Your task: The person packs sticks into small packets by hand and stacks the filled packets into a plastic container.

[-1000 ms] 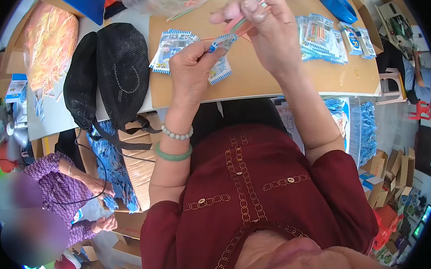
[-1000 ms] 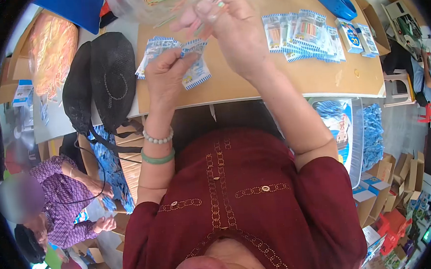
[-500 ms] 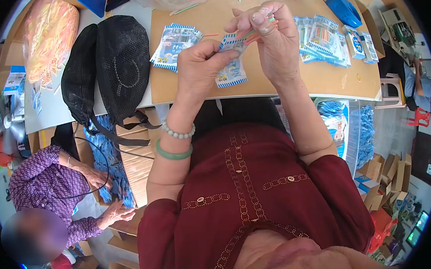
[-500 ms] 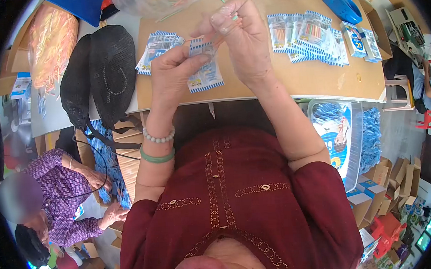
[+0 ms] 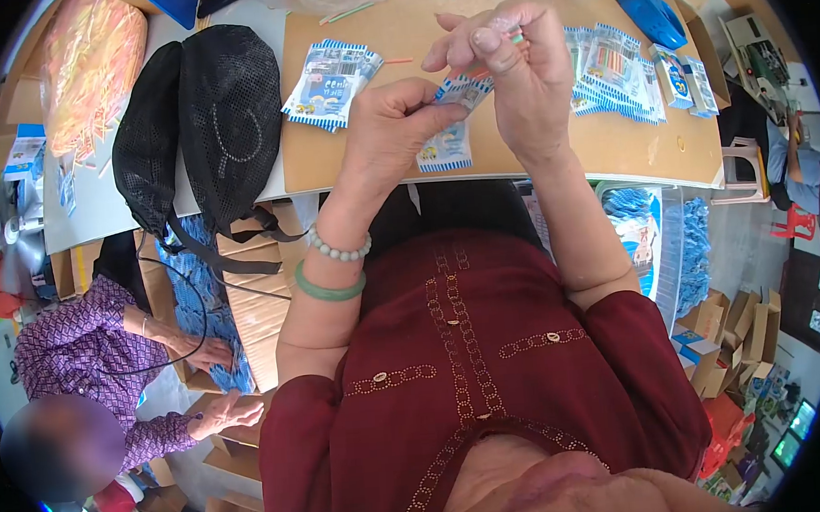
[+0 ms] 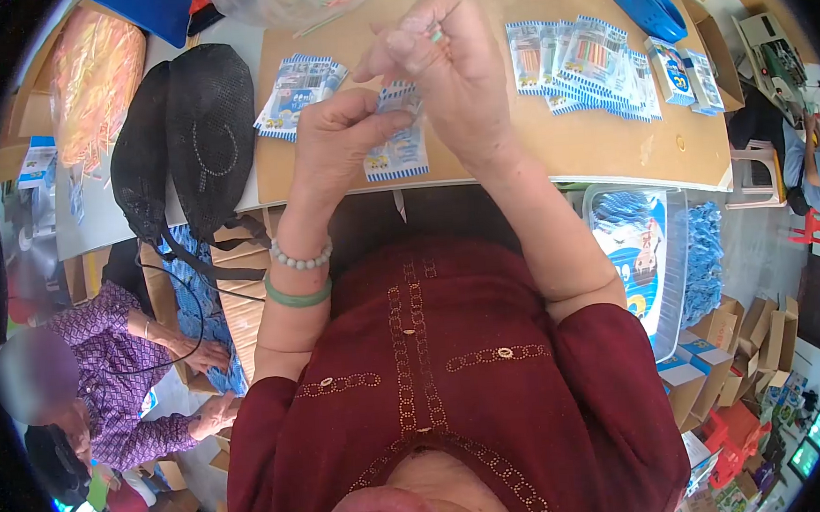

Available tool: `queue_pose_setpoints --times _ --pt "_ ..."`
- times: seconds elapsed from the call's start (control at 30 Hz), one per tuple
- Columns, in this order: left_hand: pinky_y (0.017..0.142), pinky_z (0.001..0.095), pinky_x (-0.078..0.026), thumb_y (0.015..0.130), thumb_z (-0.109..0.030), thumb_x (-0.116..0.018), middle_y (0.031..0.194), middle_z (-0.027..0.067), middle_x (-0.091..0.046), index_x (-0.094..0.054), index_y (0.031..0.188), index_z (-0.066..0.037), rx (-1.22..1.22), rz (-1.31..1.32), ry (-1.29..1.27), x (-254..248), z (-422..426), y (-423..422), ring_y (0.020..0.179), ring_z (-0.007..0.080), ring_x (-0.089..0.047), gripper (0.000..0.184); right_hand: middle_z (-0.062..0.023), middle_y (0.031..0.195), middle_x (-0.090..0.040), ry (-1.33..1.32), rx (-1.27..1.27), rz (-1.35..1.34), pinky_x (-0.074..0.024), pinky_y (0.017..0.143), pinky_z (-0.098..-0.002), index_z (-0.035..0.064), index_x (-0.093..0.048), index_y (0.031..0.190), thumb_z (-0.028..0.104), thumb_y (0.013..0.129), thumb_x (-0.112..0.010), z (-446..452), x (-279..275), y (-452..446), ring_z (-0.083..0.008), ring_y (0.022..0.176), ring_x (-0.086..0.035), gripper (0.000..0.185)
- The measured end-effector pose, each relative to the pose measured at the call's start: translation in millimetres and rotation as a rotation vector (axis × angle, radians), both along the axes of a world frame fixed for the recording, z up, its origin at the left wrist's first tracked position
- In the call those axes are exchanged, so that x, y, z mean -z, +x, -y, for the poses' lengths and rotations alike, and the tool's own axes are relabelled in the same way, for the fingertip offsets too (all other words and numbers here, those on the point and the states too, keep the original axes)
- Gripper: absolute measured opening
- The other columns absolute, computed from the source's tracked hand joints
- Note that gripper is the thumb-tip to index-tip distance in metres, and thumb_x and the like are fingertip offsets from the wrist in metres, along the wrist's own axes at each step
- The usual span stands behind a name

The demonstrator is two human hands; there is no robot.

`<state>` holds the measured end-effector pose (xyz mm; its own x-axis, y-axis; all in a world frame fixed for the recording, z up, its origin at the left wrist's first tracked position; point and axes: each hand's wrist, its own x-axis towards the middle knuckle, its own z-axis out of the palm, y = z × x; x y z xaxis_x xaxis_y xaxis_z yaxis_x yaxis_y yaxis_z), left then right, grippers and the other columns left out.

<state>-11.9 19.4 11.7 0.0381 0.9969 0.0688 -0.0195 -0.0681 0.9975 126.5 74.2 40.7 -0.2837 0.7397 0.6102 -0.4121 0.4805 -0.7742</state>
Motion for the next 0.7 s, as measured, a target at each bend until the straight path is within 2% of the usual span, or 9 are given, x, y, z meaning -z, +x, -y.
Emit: queue_pose_setpoints --times 0.17,0.3,0.4,0.57,0.7 --pt "0.06 0.0183 -0.045 0.08 -0.003 -0.07 0.069 -0.0041 -0.06 -0.067 0.078 -0.001 0.017 0.209 -0.102 -1.1 0.4 3.7 0.065 0.0011 -0.052 0.004 -0.0081 0.078 -0.06 0.157 0.211 0.075 -0.0387 0.1 -0.0518 0.0062 -0.041 0.096 0.014 0.095 -0.051 13.7 4.7 -2.8 -0.024 0.078 -0.066 0.013" --pt "0.064 0.0184 -0.047 0.082 -0.003 -0.068 0.071 -0.004 -0.061 -0.067 0.079 0.0 0.002 0.198 -0.086 1.2 1.3 6.0 0.067 0.0018 -0.054 0.004 -0.0088 0.08 -0.06 0.055 0.202 -0.005 -0.0388 0.1 -0.0518 0.0066 -0.042 0.096 0.015 0.096 -0.051 18.7 7.5 -0.2 -0.0242 0.078 -0.066 0.012" --pt "0.052 0.0203 -0.037 0.081 -0.004 -0.068 0.064 -0.0065 -0.051 -0.063 0.078 0.002 -0.014 0.143 0.026 12.0 -0.6 8.2 0.06 0.0013 -0.041 0.009 -0.0088 0.08 -0.06 -0.019 0.167 -0.026 -0.0385 0.1 -0.0522 0.0072 -0.043 0.096 0.015 0.095 -0.051 11.3 14.2 6.4 -0.0246 0.077 -0.066 0.012" --pt "0.051 0.0206 -0.036 0.081 -0.004 -0.068 0.063 -0.0066 -0.048 -0.06 0.074 0.002 -0.04 0.131 0.016 11.4 1.9 5.1 0.059 0.0015 -0.039 0.012 -0.0086 0.079 -0.06 -0.14 0.105 -0.049 -0.0383 0.1 -0.0526 0.0086 -0.044 0.096 0.016 0.095 -0.052 8.7 15.3 13.8 -0.0263 0.078 -0.067 0.011" --pt "0.051 0.0207 -0.035 0.079 -0.003 -0.069 0.061 -0.0056 -0.048 -0.06 0.07 0.002 -0.066 -0.008 0.047 5.6 6.2 3.1 0.059 0.0015 -0.039 0.014 -0.0088 0.079 -0.061 -0.09 0.052 -0.148 -0.0378 0.101 -0.0528 0.0089 -0.044 0.096 0.015 0.095 -0.051 3.4 1.3 16.2 -0.0277 0.079 -0.067 0.01"
